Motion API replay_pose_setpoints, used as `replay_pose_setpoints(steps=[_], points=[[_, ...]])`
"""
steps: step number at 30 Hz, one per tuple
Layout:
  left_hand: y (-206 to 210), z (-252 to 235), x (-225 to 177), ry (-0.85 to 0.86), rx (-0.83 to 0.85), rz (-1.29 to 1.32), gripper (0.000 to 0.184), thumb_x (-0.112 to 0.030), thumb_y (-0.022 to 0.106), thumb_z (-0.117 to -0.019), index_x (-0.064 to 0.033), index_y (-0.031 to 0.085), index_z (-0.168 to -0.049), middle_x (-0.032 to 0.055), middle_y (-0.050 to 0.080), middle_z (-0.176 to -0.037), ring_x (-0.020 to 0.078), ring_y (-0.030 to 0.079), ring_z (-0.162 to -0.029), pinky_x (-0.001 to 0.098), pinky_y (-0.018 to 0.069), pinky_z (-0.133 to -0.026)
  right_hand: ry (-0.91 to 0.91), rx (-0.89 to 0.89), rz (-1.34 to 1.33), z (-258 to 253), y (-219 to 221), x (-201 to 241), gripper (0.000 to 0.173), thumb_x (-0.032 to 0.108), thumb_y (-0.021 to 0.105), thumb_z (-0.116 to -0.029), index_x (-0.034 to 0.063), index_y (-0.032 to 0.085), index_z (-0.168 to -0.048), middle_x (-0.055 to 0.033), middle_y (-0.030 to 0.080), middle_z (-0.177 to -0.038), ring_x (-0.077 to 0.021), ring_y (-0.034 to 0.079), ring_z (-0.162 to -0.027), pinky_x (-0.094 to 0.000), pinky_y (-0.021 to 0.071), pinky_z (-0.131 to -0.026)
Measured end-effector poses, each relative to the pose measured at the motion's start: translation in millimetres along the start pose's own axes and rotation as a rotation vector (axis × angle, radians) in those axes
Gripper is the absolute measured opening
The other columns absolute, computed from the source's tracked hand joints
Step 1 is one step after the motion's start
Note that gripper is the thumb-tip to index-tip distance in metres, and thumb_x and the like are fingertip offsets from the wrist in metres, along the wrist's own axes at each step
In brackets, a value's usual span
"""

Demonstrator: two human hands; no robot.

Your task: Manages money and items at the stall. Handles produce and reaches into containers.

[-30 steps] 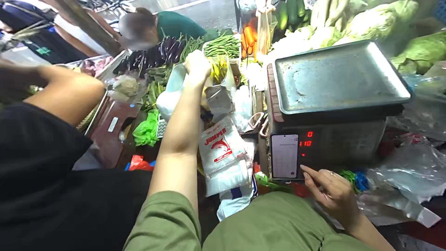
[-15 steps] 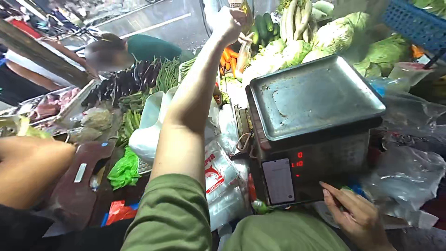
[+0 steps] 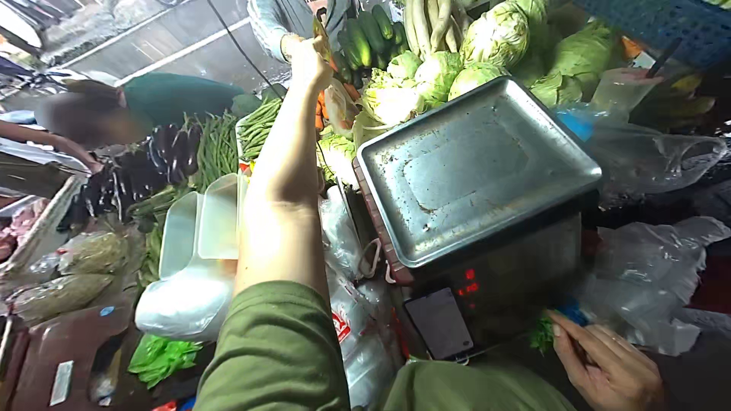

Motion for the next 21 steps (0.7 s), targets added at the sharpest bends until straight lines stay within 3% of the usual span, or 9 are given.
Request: replay_pose_setpoints(steps=[2, 5, 7, 9, 12, 14, 16, 18, 21], points=[[-2.2, 2.1, 5.0, -0.023, 0.006, -0.041, 0.043, -0.009, 0.059, -0.0909, -0.0022, 0.065, -0.133, 0.0256, 0.060, -0.136, 0.0409, 0.054, -0.132, 0.0601, 0.0408, -0.109, -0.004, -0.063, 0.026, -4.5, 4.7, 2.0, 0.036, 0.034, 0.054, -0.1018, 0.0106, 0.081, -0.097, -0.0069, 0.066, -0.068, -0.0202, 0.060, -0.070, -0.0308, 0.0465, -0.071], [-1.4, 2.2, 9.7, 0.016, 0.003, -0.092, 0.030, -0.011, 0.057, -0.0941, 0.0044, 0.068, -0.118, 0.0287, 0.064, -0.125, 0.0437, 0.059, -0.124, 0.0620, 0.0422, -0.106, -0.050, -0.088, 0.007, -13.7, 24.4, 6.5, 0.036, 0.045, 0.052, -0.1023, 0.0190, 0.075, -0.112, -0.0068, 0.069, -0.109, -0.0230, 0.060, -0.110, -0.0367, 0.0404, -0.101], [1.3, 2.9, 7.7, 0.003, -0.020, -0.094, 0.031, -0.009, 0.061, -0.0911, 0.0060, 0.068, -0.117, 0.0288, 0.062, -0.129, 0.0432, 0.057, -0.126, 0.0595, 0.0429, -0.108, -0.095, -0.073, 0.016, -20.6, 41.0, 12.5, 0.044, 0.052, 0.046, -0.1029, 0.0215, 0.064, -0.128, -0.0075, 0.059, -0.136, -0.0227, 0.050, -0.133, -0.0385, 0.0324, -0.114], [2.0, 6.8, -0.8, -0.085, -0.033, -0.112, 0.041, -0.008, 0.066, -0.0889, 0.0091, 0.061, -0.126, 0.0314, 0.049, -0.144, 0.0453, 0.050, -0.133, 0.0565, 0.0432, -0.110, -0.128, -0.066, 0.016, -24.9, 55.0, 18.0, 0.053, 0.057, 0.040, -0.1032, 0.0226, 0.052, -0.142, -0.0068, 0.049, -0.151, -0.0197, 0.040, -0.145, -0.0370, 0.0256, -0.120], [1.7, 9.4, -4.3, -0.192, -0.089, -0.155, 0.051, -0.002, 0.068, -0.0850, 0.0109, 0.054, -0.133, 0.0296, 0.035, -0.154, 0.0434, 0.046, -0.137, 0.0503, 0.0456, -0.109, -0.144, -0.071, 0.017, -24.7, 66.2, 19.2, 0.060, 0.058, 0.037, -0.1032, 0.0214, 0.044, -0.150, -0.0072, 0.044, -0.157, -0.0192, 0.033, -0.150, -0.0376, 0.0224, -0.123], [0.5, 10.8, -0.5, -0.237, -0.081, -0.196, 0.057, -0.002, 0.068, -0.0837, 0.0112, 0.051, -0.136, 0.0296, 0.042, -0.150, 0.0434, 0.048, -0.136, 0.0531, 0.0483, -0.105, -0.157, -0.086, 0.037, -23.7, 70.8, 15.2, 0.060, 0.059, 0.035, -0.1034, 0.0223, 0.044, -0.151, -0.0060, 0.043, -0.158, -0.0184, 0.032, -0.151, -0.0385, 0.0196, -0.122], [-1.3, 15.0, 4.5, -0.279, -0.043, -0.261, 0.051, -0.005, 0.069, -0.0824, 0.0090, 0.055, -0.129, 0.0285, 0.053, -0.140, 0.0451, 0.053, -0.131, 0.0607, 0.0502, -0.097, -0.172, -0.093, 0.050, -23.4, 71.8, 12.5, 0.060, 0.059, 0.034, -0.1036, 0.0228, 0.044, -0.150, -0.0047, 0.042, -0.159, -0.0173, 0.031, -0.151, -0.0387, 0.0181, -0.122], [-4.8, 20.9, 5.0, -0.310, 0.013, -0.323, 0.052, -0.010, 0.071, -0.0816, 0.0077, 0.059, -0.128, 0.0253, 0.050, -0.146, 0.0437, 0.046, -0.138, 0.0645, 0.0456, -0.100, -0.177, -0.095, 0.056, -23.7, 72.0, 11.6, 0.060, 0.058, 0.033, -0.1037, 0.0228, 0.044, -0.150, -0.0042, 0.042, -0.159, -0.0169, 0.030, -0.152, -0.0388, 0.0171, -0.122], [-7.1, 26.7, 9.5, -0.302, 0.061, -0.322, 0.064, -0.014, 0.072, -0.0849, 0.0011, 0.052, -0.144, 0.0237, 0.043, -0.154, 0.0459, 0.036, -0.145, 0.0702, 0.0392, -0.103, -0.181, -0.107, 0.052, -24.6, 72.7, 10.7, 0.059, 0.058, 0.033, -0.1043, 0.0224, 0.045, -0.150, -0.0039, 0.042, -0.159, -0.0164, 0.030, -0.152, -0.0385, 0.0161, -0.122]])
Point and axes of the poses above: each hand's wrist, its own z-axis away from the middle knuckle, its own y-axis out of the palm, x = y × z, the point moved 2 cm from there along -z, towards the middle knuckle
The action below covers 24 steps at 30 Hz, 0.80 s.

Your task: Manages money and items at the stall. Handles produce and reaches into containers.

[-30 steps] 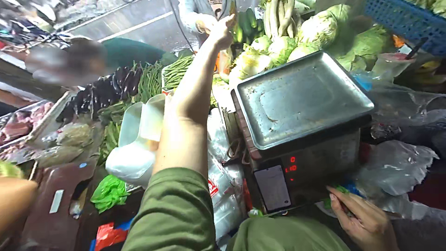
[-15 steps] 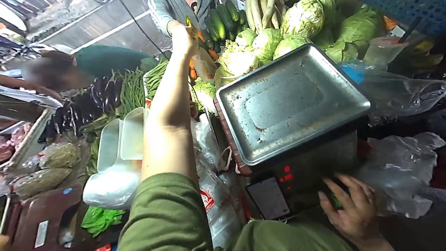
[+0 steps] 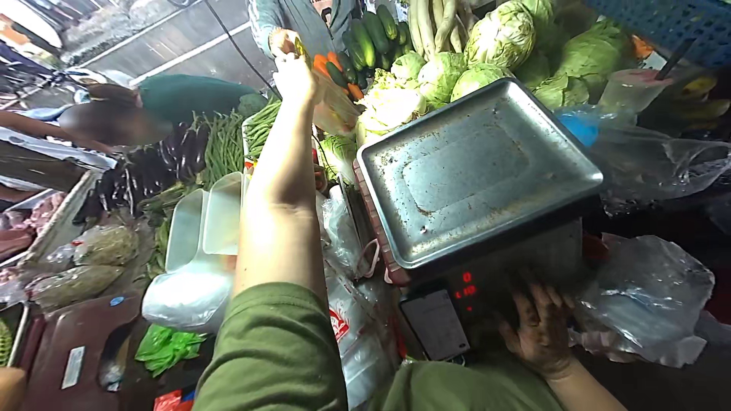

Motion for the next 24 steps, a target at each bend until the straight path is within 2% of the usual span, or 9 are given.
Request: replay_pose_setpoints(steps=[2, 5, 9, 15, 17, 19, 21, 23, 24], points=[[1.0, 5.3, 2.8, -0.003, 0.022, 0.010, 0.060, -0.014, 0.068, -0.0885, 0.0007, 0.052, -0.144, 0.0238, 0.044, -0.154, 0.0473, 0.038, -0.143, 0.0691, 0.0409, -0.103, -0.003, -0.005, -0.005, 0.6, 0.2, 0.5, 0.058, 0.056, 0.034, -0.1043, 0.0221, 0.046, -0.150, -0.0038, 0.043, -0.159, -0.0163, 0.030, -0.151, -0.0385, 0.0160, -0.122], [6.4, 10.5, 5.8, -0.005, 0.081, 0.047, 0.048, -0.008, 0.061, -0.0948, 0.0075, 0.052, -0.139, 0.0289, 0.049, -0.147, 0.0482, 0.046, -0.137, 0.0644, 0.0452, -0.103, -0.003, -0.003, -0.002, 0.7, 0.4, 0.2, 0.056, 0.055, 0.034, -0.1040, 0.0224, 0.047, -0.148, -0.0038, 0.044, -0.158, -0.0163, 0.030, -0.151, -0.0382, 0.0162, -0.122], [32.9, -2.1, 14.9, -0.006, 0.203, 0.161, 0.067, -0.006, 0.073, -0.0857, 0.0079, 0.046, -0.146, 0.0328, 0.047, -0.147, 0.0498, 0.048, -0.135, 0.0655, 0.0424, -0.105, -0.010, -0.009, 0.022, 1.4, 0.5, -0.2, 0.053, 0.051, 0.036, -0.1038, 0.0211, 0.050, -0.145, -0.0051, 0.046, -0.155, -0.0180, 0.033, -0.150, -0.0394, 0.0190, -0.121], [70.4, 1.0, 28.6, -0.144, 0.081, 0.484, 0.054, -0.010, 0.079, -0.0822, -0.0001, 0.062, -0.133, 0.0283, 0.059, -0.136, 0.0441, 0.054, -0.130, 0.0624, 0.0427, -0.107, -0.003, -0.029, 0.020, 3.8, 3.0, -1.5, 0.051, 0.050, 0.039, -0.1032, 0.0226, 0.051, -0.144, -0.0037, 0.047, -0.155, -0.0160, 0.032, -0.150, -0.0382, 0.0190, -0.121], [75.1, -1.3, 32.3, -0.175, 0.055, 0.644, 0.046, -0.010, 0.074, -0.0869, -0.0016, 0.063, -0.130, 0.0260, 0.061, -0.133, 0.0412, 0.057, -0.127, 0.0601, 0.0443, -0.105, -0.003, -0.034, 0.024, 4.3, 3.2, -1.6, 0.051, 0.050, 0.040, -0.1027, 0.0233, 0.051, -0.144, -0.0025, 0.047, -0.154, -0.0159, 0.033, -0.150, -0.0383, 0.0191, -0.121], [75.1, -2.9, 35.0, -0.243, 0.046, 0.787, 0.040, -0.009, 0.067, -0.0906, -0.0044, 0.064, -0.130, 0.0211, 0.064, -0.127, 0.0326, 0.063, -0.113, 0.0527, 0.0504, -0.095, -0.003, -0.045, 0.023, 3.8, 3.4, -1.6, 0.050, 0.050, 0.041, -0.1024, 0.0230, 0.052, -0.143, -0.0021, 0.047, -0.154, -0.0159, 0.033, -0.149, -0.0382, 0.0191, -0.121], [75.0, -0.3, 36.1, -0.329, 0.067, 0.956, 0.046, -0.002, 0.061, -0.0898, -0.0097, 0.059, -0.135, 0.0106, 0.062, -0.110, 0.0163, 0.054, -0.077, 0.0344, 0.0470, -0.066, -0.001, -0.051, 0.020, 3.4, 3.8, -1.3, 0.050, 0.051, 0.042, -0.1023, 0.0226, 0.052, -0.142, -0.0016, 0.047, -0.154, -0.0153, 0.033, -0.149, -0.0379, 0.0193, -0.121], [76.2, 5.6, 35.8, -0.364, 0.073, 1.180, 0.054, 0.006, 0.056, -0.0880, -0.0144, 0.058, -0.138, 0.0067, 0.061, -0.108, 0.0110, 0.051, -0.068, 0.0282, 0.0449, -0.057, 0.003, -0.052, 0.018, 3.3, 3.6, -1.0, 0.050, 0.050, 0.042, -0.1019, 0.0228, 0.052, -0.142, -0.0014, 0.048, -0.154, -0.0153, 0.033, -0.149, -0.0381, 0.0198, -0.121], [79.1, 6.8, 36.4, -0.346, 0.069, 1.252, 0.055, 0.008, 0.055, -0.0887, -0.0151, 0.059, -0.138, 0.0072, 0.063, -0.112, 0.0119, 0.055, -0.073, 0.0293, 0.0478, -0.061, 0.006, -0.049, 0.020, 3.4, 3.4, -0.8, 0.050, 0.050, 0.043, -0.1020, 0.0231, 0.052, -0.143, -0.0014, 0.047, -0.154, -0.0154, 0.033, -0.149, -0.0385, 0.0198, -0.121]])
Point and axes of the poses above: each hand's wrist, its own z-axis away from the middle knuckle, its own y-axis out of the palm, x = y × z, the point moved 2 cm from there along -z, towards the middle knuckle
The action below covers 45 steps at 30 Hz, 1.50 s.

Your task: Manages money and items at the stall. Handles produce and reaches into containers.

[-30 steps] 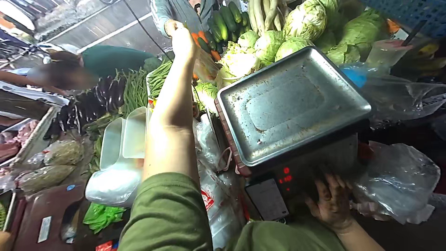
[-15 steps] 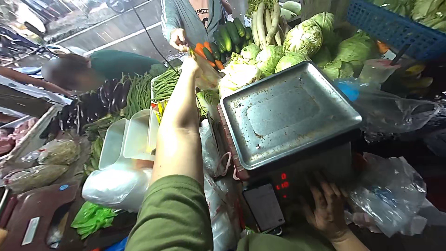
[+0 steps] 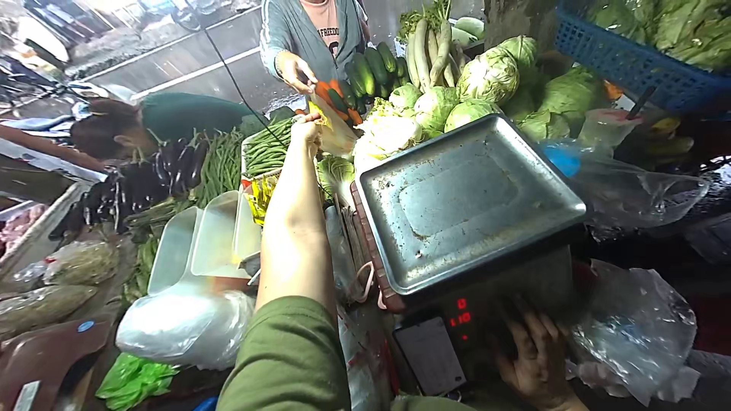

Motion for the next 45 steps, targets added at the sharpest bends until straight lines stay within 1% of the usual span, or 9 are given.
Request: replay_pose_setpoints(steps=[4, 7, 13, 16, 20, 24, 32, 37, 45], points=[[2.2, 1.8, 8.8, -0.010, 0.056, -0.052, 0.049, 0.008, 0.059, -0.0864, -0.0096, 0.062, -0.132, 0.0123, 0.063, -0.126, 0.0203, 0.062, -0.100, 0.0398, 0.0537, -0.082, -0.003, 0.004, 0.007, -0.1, -0.7, -0.2, 0.049, 0.050, 0.042, -0.1016, 0.0231, 0.053, -0.142, -0.0021, 0.048, -0.153, -0.0156, 0.033, -0.149, -0.0379, 0.0196, -0.121], [2.8, 7.6, 4.4, -0.036, 0.112, -0.258, 0.042, 0.001, 0.063, -0.0898, -0.0075, 0.062, -0.130, 0.0135, 0.062, -0.124, 0.0213, 0.059, -0.098, 0.0420, 0.0501, -0.081, -0.002, 0.010, -0.001, -0.3, -1.2, 0.2, 0.050, 0.050, 0.042, -0.1013, 0.0225, 0.053, -0.142, -0.0024, 0.048, -0.153, -0.0153, 0.033, -0.149, -0.0371, 0.0193, -0.121], [2.7, 18.8, -10.1, 0.004, 0.213, -0.541, 0.078, 0.001, 0.065, -0.0904, -0.0136, 0.032, -0.159, 0.0232, 0.050, -0.144, 0.0346, 0.057, -0.109, 0.0515, 0.0488, -0.086, -0.005, -0.009, 0.000, -0.3, -0.6, -0.1, 0.050, 0.050, 0.042, -0.1014, 0.0224, 0.053, -0.142, -0.0025, 0.049, -0.152, -0.0156, 0.034, -0.148, -0.0369, 0.0201, -0.121], [-0.8, 19.3, -26.7, 0.110, 0.241, -0.967, 0.053, -0.015, 0.078, -0.0870, 0.0077, 0.060, -0.131, 0.0329, 0.062, -0.125, 0.0466, 0.061, -0.116, 0.0658, 0.0462, -0.099, -0.009, -0.012, 0.009, 0.6, -1.3, -0.3, 0.048, 0.050, 0.043, -0.1016, 0.0223, 0.053, -0.140, -0.0039, 0.050, -0.151, -0.0168, 0.037, -0.146, -0.0374, 0.0220, -0.120], [-3.5, 54.7, -59.0, 0.199, 0.127, -1.348, 0.033, -0.022, 0.070, -0.0905, 0.0053, 0.069, -0.108, 0.0313, 0.066, -0.118, 0.0508, 0.061, -0.116, 0.0734, 0.0470, -0.088, -0.014, -0.020, -0.002, 3.0, 0.0, -1.3, 0.048, 0.050, 0.044, -0.1011, 0.0218, 0.054, -0.139, -0.0052, 0.051, -0.149, -0.0186, 0.039, -0.145, -0.0387, 0.0242, -0.118], [-7.3, 96.1, -66.9, 0.348, 0.068, -1.227, 0.024, -0.008, 0.061, -0.0927, -0.0003, 0.069, -0.114, 0.0288, 0.067, -0.118, 0.0501, 0.062, -0.115, 0.0712, 0.0496, -0.086, -0.022, -0.027, -0.006, 1.8, -3.5, 0.6, 0.047, 0.048, 0.044, -0.1016, 0.0209, 0.055, -0.139, -0.0067, 0.053, -0.148, -0.0206, 0.042, -0.143, -0.0400, 0.0271, -0.116], [-22.5, 237.3, -88.8, 0.652, 0.164, -0.822, 0.042, -0.023, 0.062, -0.0980, -0.0037, 0.061, -0.135, 0.0180, 0.064, -0.134, 0.0347, 0.060, -0.127, 0.0572, 0.0453, -0.108, -0.024, 0.009, -0.146, -1.7, -21.0, 8.4, 0.046, 0.042, 0.051, -0.1015, 0.0139, 0.060, -0.136, -0.0166, 0.060, -0.137, -0.0327, 0.051, -0.133, -0.0484, 0.0333, -0.114], [-55.6, 387.6, -83.4, 0.813, 0.128, -0.637, 0.036, -0.031, 0.058, -0.1024, -0.0111, 0.063, -0.132, 0.0072, 0.068, -0.127, 0.0132, 0.070, -0.101, 0.0332, 0.0584, -0.084, -0.112, 0.175, -0.443, 12.7, -42.8, 23.6, 0.031, 0.032, 0.054, -0.1027, 0.0180, 0.076, -0.120, -0.0090, 0.072, -0.115, -0.0268, 0.063, -0.114, -0.0477, 0.0444, -0.103], [-58.9, 504.9, 58.0, 0.523, 0.156, -0.425, 0.028, -0.016, 0.069, -0.0959, -0.0064, 0.067, -0.122, 0.0072, 0.072, -0.116, 0.0137, 0.070, -0.086, 0.0331, 0.0590, -0.069, -0.329, 0.339, -0.518, 27.2, -38.8, 35.6, 0.033, 0.026, 0.052, -0.1035, 0.0113, 0.079, -0.113, -0.0075, 0.066, -0.071, -0.0248, 0.063, -0.069, -0.0406, 0.0508, -0.071]])
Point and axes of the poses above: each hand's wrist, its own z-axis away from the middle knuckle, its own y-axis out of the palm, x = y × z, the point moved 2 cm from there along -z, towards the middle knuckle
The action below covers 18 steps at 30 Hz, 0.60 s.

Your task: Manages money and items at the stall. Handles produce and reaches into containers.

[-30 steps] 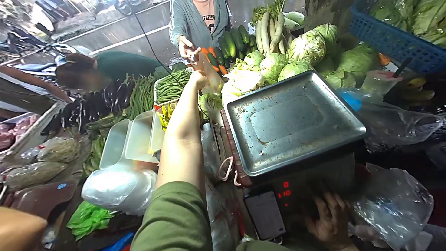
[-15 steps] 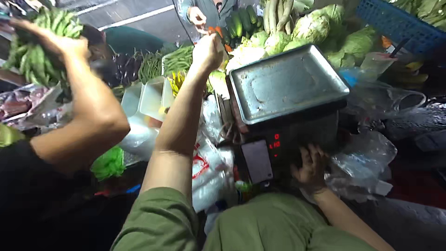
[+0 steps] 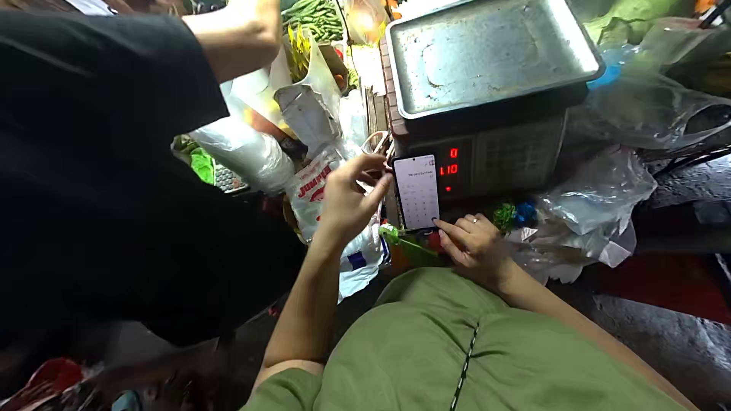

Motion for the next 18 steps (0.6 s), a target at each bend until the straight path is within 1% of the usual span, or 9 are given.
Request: replay_pose_setpoints(steps=[3, 5, 9, 13, 15, 18], points=[[35.6, 33.6, 28.7, -0.169, 0.073, 0.040, 0.046, -0.024, 0.077, -0.0910, -0.0085, 0.062, -0.131, 0.0086, 0.068, -0.124, 0.0183, 0.070, -0.092, 0.0379, 0.0595, -0.071, -0.016, 0.013, -0.006, -3.8, 1.3, 4.2, 0.032, 0.025, 0.053, -0.1029, 0.0100, 0.080, -0.113, -0.0076, 0.065, -0.069, -0.0245, 0.063, -0.067, -0.0394, 0.0511, -0.068], [51.4, 48.0, 38.4, -0.214, 0.089, 0.089, 0.054, -0.030, 0.081, -0.0875, -0.0087, 0.061, -0.133, 0.0089, 0.066, -0.125, 0.0180, 0.068, -0.095, 0.0368, 0.0588, -0.073, -0.014, 0.005, -0.001, -6.3, 2.4, 6.5, 0.031, 0.024, 0.054, -0.1023, 0.0093, 0.080, -0.112, -0.0076, 0.066, -0.069, -0.0244, 0.063, -0.066, -0.0394, 0.0513, -0.066], [71.0, 60.1, 43.0, -0.218, 0.047, 0.196, 0.053, -0.029, 0.082, -0.0859, -0.0061, 0.062, -0.130, 0.0091, 0.068, -0.119, 0.0156, 0.068, -0.095, 0.0331, 0.0582, -0.074, 0.001, -0.021, 0.019, -6.8, 5.0, 9.0, 0.031, 0.024, 0.054, -0.1018, 0.0092, 0.080, -0.111, -0.0066, 0.066, -0.067, -0.0233, 0.063, -0.063, -0.0391, 0.0507, -0.063], [82.1, 60.4, 42.5, -0.225, 0.009, 0.220, 0.052, -0.022, 0.082, -0.0844, -0.0057, 0.060, -0.129, 0.0089, 0.067, -0.115, 0.0151, 0.067, -0.090, 0.0319, 0.0570, -0.069, 0.028, -0.032, 0.057, -6.9, 4.4, 9.1, 0.031, 0.023, 0.054, -0.1013, 0.0098, 0.080, -0.113, -0.0064, 0.064, -0.066, -0.0234, 0.062, -0.062, -0.0389, 0.0496, -0.062], [82.7, 59.5, 42.3, -0.229, 0.007, 0.222, 0.049, -0.019, 0.080, -0.0852, -0.0066, 0.060, -0.129, 0.0079, 0.067, -0.114, 0.0143, 0.067, -0.088, 0.0310, 0.0567, -0.067, 0.047, -0.015, 0.098, -5.6, 7.9, 5.7, 0.031, 0.024, 0.055, -0.1012, 0.0106, 0.080, -0.114, -0.0075, 0.066, -0.067, -0.0247, 0.064, -0.062, -0.0404, 0.0512, -0.061], [83.8, 58.7, 42.4, -0.242, -0.017, 0.238, 0.042, -0.020, 0.075, -0.0897, -0.0073, 0.061, -0.127, 0.0072, 0.068, -0.112, 0.0136, 0.067, -0.085, 0.0307, 0.0562, -0.067, 0.041, 0.004, 0.075, -4.3, 7.0, 6.2, 0.032, 0.026, 0.054, -0.1016, 0.0118, 0.079, -0.116, -0.0078, 0.066, -0.067, -0.0249, 0.063, -0.061, -0.0401, 0.0512, -0.059]])
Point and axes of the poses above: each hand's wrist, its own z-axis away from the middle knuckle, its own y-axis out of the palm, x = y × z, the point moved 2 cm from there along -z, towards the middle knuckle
